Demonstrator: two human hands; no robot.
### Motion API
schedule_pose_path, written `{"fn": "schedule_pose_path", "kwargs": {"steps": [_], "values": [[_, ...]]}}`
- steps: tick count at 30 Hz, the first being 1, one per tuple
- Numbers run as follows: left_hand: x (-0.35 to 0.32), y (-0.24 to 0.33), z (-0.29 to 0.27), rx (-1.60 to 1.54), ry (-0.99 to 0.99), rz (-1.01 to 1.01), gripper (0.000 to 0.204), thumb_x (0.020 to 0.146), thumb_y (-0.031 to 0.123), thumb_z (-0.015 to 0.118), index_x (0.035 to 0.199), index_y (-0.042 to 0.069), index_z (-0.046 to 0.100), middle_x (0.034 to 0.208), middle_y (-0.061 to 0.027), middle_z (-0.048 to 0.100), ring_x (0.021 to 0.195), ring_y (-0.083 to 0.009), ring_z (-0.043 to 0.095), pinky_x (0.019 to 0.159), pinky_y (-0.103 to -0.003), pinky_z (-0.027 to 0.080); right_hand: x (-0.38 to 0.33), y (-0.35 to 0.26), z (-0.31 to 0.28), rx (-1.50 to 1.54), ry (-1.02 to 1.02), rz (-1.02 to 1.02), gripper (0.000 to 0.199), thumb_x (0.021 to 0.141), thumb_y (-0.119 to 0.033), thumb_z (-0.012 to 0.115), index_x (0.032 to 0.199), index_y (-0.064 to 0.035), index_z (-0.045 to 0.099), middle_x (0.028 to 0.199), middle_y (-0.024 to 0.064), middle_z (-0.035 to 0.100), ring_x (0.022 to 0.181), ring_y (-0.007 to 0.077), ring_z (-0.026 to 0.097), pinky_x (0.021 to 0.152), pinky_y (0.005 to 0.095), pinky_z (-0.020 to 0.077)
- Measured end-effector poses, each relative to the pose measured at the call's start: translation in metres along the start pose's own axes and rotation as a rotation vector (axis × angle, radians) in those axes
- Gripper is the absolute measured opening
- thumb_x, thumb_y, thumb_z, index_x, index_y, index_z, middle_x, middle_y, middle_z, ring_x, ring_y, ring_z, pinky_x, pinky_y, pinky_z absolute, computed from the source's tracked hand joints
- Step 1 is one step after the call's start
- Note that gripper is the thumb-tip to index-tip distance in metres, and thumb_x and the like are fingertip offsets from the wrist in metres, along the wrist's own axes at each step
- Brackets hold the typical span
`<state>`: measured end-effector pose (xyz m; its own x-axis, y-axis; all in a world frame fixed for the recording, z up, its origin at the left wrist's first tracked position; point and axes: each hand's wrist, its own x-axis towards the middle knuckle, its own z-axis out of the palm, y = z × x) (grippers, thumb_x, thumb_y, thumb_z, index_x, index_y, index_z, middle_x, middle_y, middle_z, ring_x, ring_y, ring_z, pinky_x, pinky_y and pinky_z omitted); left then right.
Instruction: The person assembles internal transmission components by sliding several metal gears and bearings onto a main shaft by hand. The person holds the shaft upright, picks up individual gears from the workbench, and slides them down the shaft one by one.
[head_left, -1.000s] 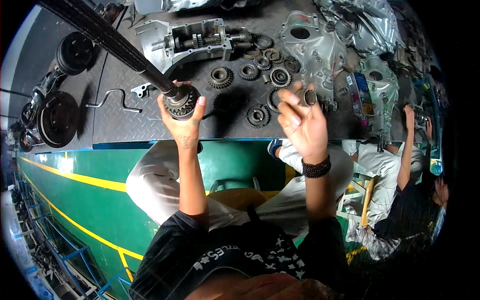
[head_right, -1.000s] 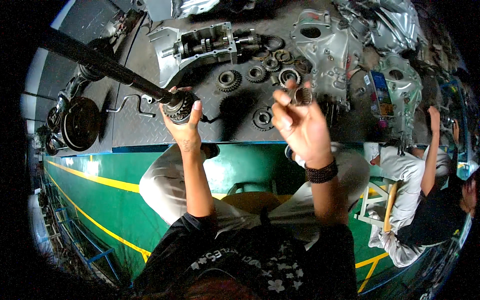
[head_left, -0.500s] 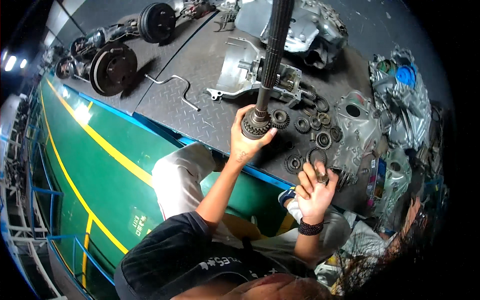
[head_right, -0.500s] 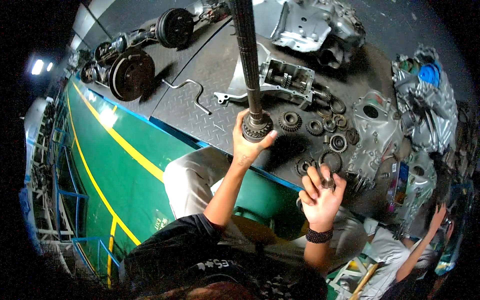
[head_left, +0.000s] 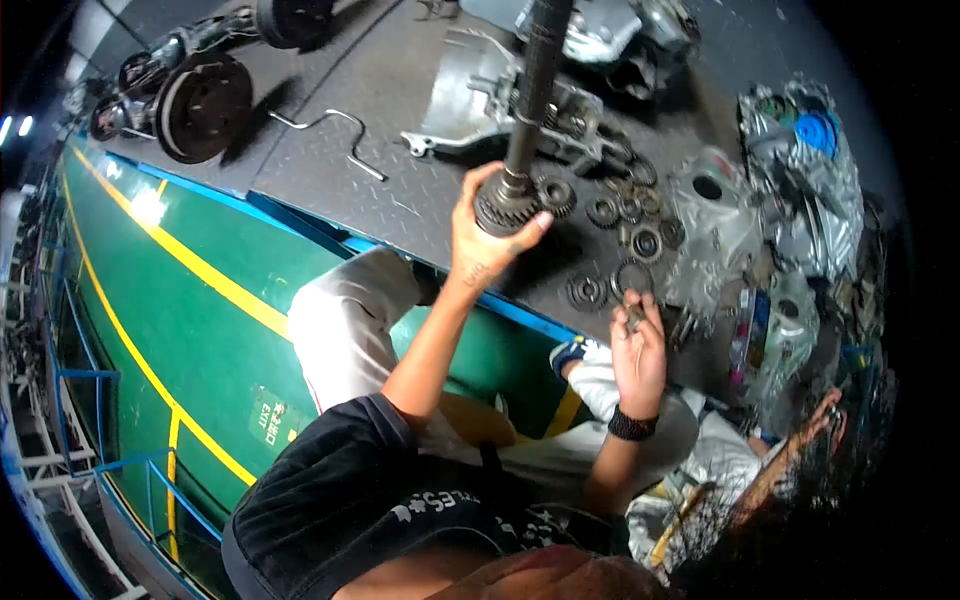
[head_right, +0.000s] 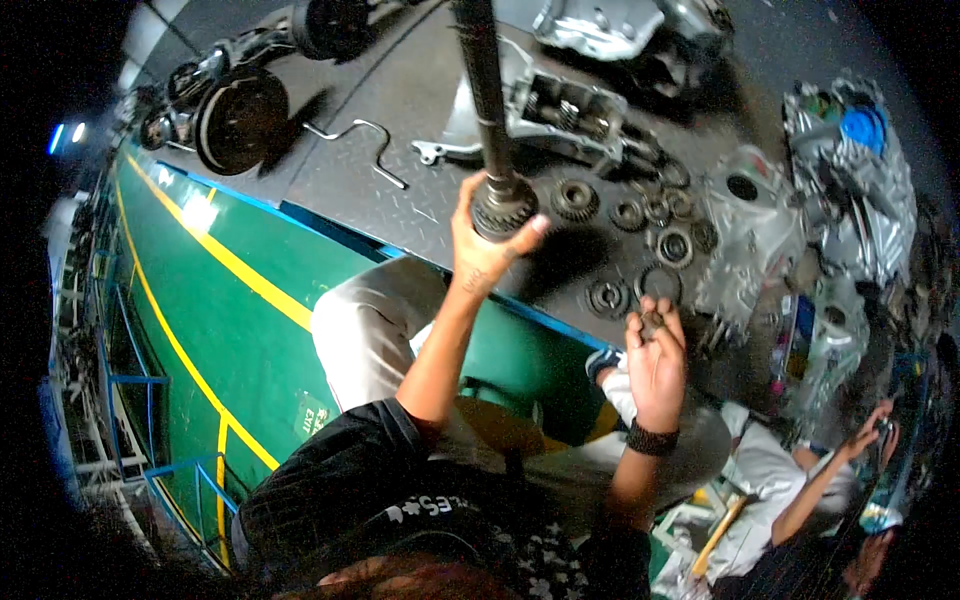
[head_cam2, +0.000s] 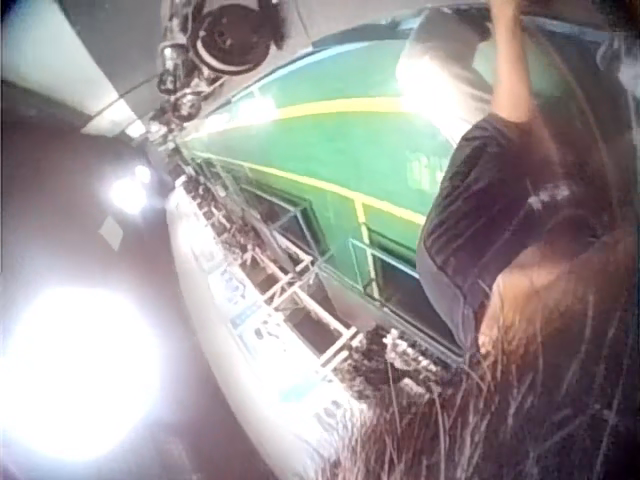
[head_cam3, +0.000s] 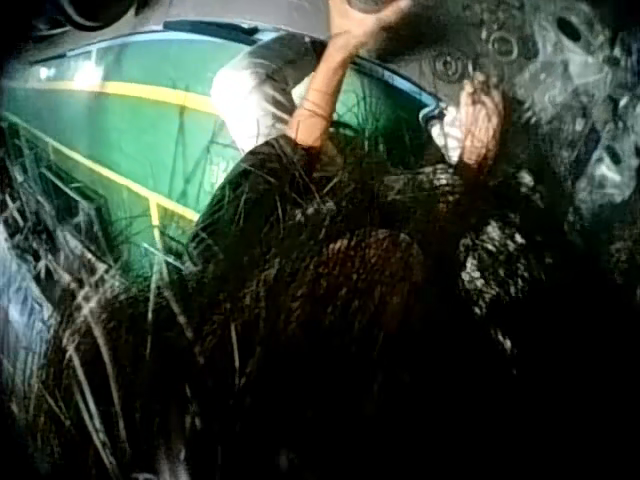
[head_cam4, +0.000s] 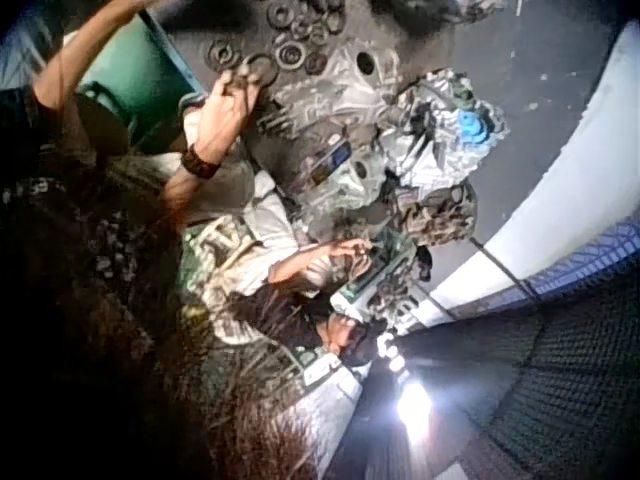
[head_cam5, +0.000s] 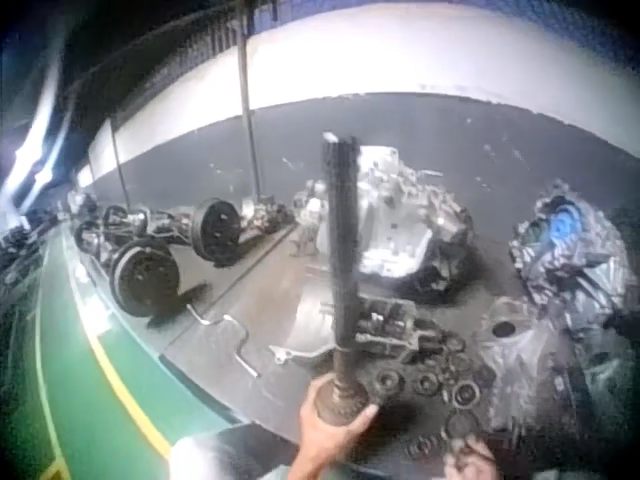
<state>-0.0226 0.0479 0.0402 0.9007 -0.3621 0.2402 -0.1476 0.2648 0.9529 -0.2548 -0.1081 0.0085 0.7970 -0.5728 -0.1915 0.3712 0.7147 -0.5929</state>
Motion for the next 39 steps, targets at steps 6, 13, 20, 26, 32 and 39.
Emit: {"fn": "schedule_pose_path", "kwargs": {"steps": [6,13,20,26,32,39], "values": [[0.000,-0.006,0.002,0.030,0.028,0.011,0.077,0.068,0.018,0.096,0.130,0.002,0.055,0.110,-0.0066,0.068,0.100,-0.0151,0.064,0.095,-0.033,0.053,0.000,-0.046,-0.001,-0.548,0.039,-0.026,0.014,0.103,-0.009,0.041,0.103,-0.0060,0.054,0.094,0.0040,0.055,0.058,0.0094,0.039,0.051,0.0232,0.0291],[0.000,-0.008,-0.004,0.055,0.005,0.065,0.068,0.074,0.009,0.091,0.131,0.004,0.055,0.115,-0.0076,0.070,0.104,-0.0157,0.067,0.095,-0.032,0.053,0.021,-0.060,0.016,-0.712,0.054,0.077,0.031,0.103,-0.004,0.047,0.131,0.0011,0.059,0.115,0.0092,0.063,0.086,0.0126,0.061,0.079,0.0280,0.0462],[-0.003,-0.006,-0.002,0.022,-0.010,0.055,0.071,0.075,0.008,0.089,0.134,0.004,0.052,0.116,-0.0077,0.069,0.097,-0.0140,0.066,0.087,-0.029,0.054,0.022,-0.064,0.016,-1.594,0.117,-0.016,0.030,0.102,-0.025,0.067,0.114,0.0012,0.062,0.093,0.0152,0.073,0.071,0.0214,0.068,0.064,0.0356,0.0517],[-0.005,-0.006,0.004,0.010,-0.028,0.071,0.075,0.070,0.008,0.094,0.130,0.002,0.050,0.114,-0.0100,0.070,0.098,-0.0160,0.068,0.092,-0.031,0.055,0.041,-0.042,0.009,-2.247,0.088,-0.486,0.030,0.096,-0.025,0.070,0.116,-0.0036,0.064,0.102,0.0149,0.068,0.098,0.0358,0.069,0.077,0.0454,0.0554],[-0.006,-0.014,0.008,0.130,-0.031,0.106,0.079,0.067,0.015,0.096,0.132,0.002,0.052,0.107,-0.0062,0.067,0.093,-0.0138,0.065,0.088,-0.030,0.054,0.055,-0.037,0.002,-2.349,-0.096,-0.423,0.036,0.091,-0.026,0.074,0.121,-0.0076,0.064,0.109,0.0126,0.065,0.101,0.0322,0.065,0.086,0.0417,0.0551],[-0.008,-0.006,0.014,0.039,-0.024,0.009,0.071,0.073,0.005,0.087,0.135,0.003,0.052,0.118,-0.0085,0.068,0.100,-0.0145,0.065,0.091,-0.030,0.053,0.077,0.004,0.040,-2.121,-0.360,-0.671,0.032,0.091,-0.015,0.069,0.121,-0.0038,0.064,0.117,0.0152,0.062,0.104,0.0349,0.064,0.089,0.0448,0.0542]]}}
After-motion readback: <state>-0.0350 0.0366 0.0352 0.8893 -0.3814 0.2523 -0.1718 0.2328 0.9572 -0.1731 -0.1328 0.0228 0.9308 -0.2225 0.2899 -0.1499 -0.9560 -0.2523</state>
